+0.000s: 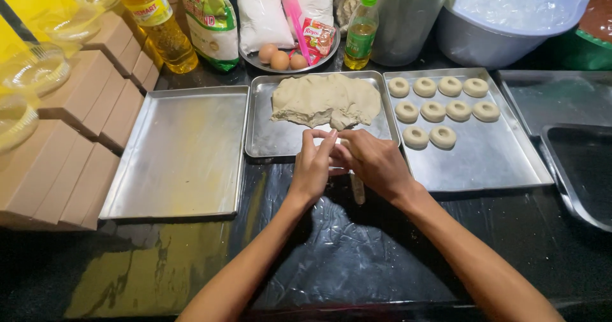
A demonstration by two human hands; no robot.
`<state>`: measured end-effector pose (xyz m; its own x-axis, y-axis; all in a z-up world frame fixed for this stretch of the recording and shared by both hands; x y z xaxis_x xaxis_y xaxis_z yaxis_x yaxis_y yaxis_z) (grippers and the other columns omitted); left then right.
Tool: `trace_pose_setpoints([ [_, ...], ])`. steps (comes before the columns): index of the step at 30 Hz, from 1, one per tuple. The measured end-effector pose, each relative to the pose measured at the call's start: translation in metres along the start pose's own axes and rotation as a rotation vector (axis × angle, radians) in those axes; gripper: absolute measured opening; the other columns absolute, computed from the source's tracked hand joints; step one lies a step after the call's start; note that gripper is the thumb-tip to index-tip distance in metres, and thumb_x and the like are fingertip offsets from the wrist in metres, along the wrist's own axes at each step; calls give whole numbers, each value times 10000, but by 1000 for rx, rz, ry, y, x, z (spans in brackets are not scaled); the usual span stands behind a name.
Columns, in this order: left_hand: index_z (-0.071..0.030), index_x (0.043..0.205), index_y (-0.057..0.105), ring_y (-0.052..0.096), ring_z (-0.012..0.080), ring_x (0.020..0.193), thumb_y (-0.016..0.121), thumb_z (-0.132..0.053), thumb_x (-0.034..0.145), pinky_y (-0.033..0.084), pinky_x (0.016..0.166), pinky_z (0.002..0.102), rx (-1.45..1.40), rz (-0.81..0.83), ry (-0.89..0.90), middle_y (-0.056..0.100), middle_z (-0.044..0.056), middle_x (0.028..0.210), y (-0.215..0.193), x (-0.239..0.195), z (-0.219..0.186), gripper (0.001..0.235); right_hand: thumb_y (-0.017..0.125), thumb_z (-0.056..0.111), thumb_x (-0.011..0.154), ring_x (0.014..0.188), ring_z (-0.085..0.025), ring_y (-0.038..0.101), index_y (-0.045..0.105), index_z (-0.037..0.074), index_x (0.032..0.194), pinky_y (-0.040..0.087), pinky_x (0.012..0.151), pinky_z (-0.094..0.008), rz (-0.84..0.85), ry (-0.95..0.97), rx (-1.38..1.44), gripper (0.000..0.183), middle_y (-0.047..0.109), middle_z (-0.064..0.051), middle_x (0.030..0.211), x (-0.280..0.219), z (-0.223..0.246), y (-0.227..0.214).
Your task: The recorder is shaping pieces of dough into rounds and creating center holes for doughnuts at a kitchen workstation.
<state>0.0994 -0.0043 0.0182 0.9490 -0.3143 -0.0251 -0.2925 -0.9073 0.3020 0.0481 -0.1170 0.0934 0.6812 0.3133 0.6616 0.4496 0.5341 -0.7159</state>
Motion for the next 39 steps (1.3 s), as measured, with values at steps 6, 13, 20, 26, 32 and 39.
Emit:
trace_pose_setpoints([
  [6,-28,1107,543,721,141,746,555,-346,1020,591,619,285,271,-39,237,755,99,838,3,6,-25,330,666,167,1011,547,-201,712,705,31,1051,536,527,-329,-5,355,267,147,713,-128,685,-8,-26,3],
  [13,-3,1107,597,677,182,711,518,-351,1043,561,627,327,240,-59,161,727,147,819,1,-7,-12,363,594,162,1068,679,-93,704,706,38,1155,562,608,-262,139,462,705,189,739,-31,752,-11,-30,25],
  [20,-43,1229,629,720,176,858,563,-376,1006,577,753,331,348,8,186,762,140,966,4,-13,-6,407,655,137,977,541,-107,646,603,4,1229,507,463,-271,301,586,778,290,688,-43,732,-34,-28,41],
  [26,-32,1229,638,667,150,775,591,-366,1012,541,664,313,350,96,193,740,155,946,15,-22,-8,401,545,70,933,424,-125,641,626,29,1281,509,389,-285,286,661,750,360,697,-60,633,-25,-11,24],
  [32,-30,1261,612,623,124,695,564,-372,1009,521,583,292,334,89,151,742,146,962,10,-25,-21,427,596,114,1028,707,-146,731,656,-18,1239,617,625,-290,199,660,960,256,736,-96,896,-36,-26,41],
  [39,-42,1303,598,753,173,920,514,-381,1046,573,828,300,375,45,248,773,143,1048,-7,-15,-25,433,424,313,1097,1133,-281,712,659,-67,1262,559,1032,-393,101,806,1526,476,720,-195,1211,-41,-34,47],
])
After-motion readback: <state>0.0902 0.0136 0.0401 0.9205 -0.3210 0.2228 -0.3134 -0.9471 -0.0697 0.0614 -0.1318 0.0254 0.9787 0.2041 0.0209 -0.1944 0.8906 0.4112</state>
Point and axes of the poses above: each hand's wrist, its own x-axis towards the middle knuckle, its own y-axis out of the palm, z = x × y, the point moved 7 cm from there along x, towards the middle knuckle
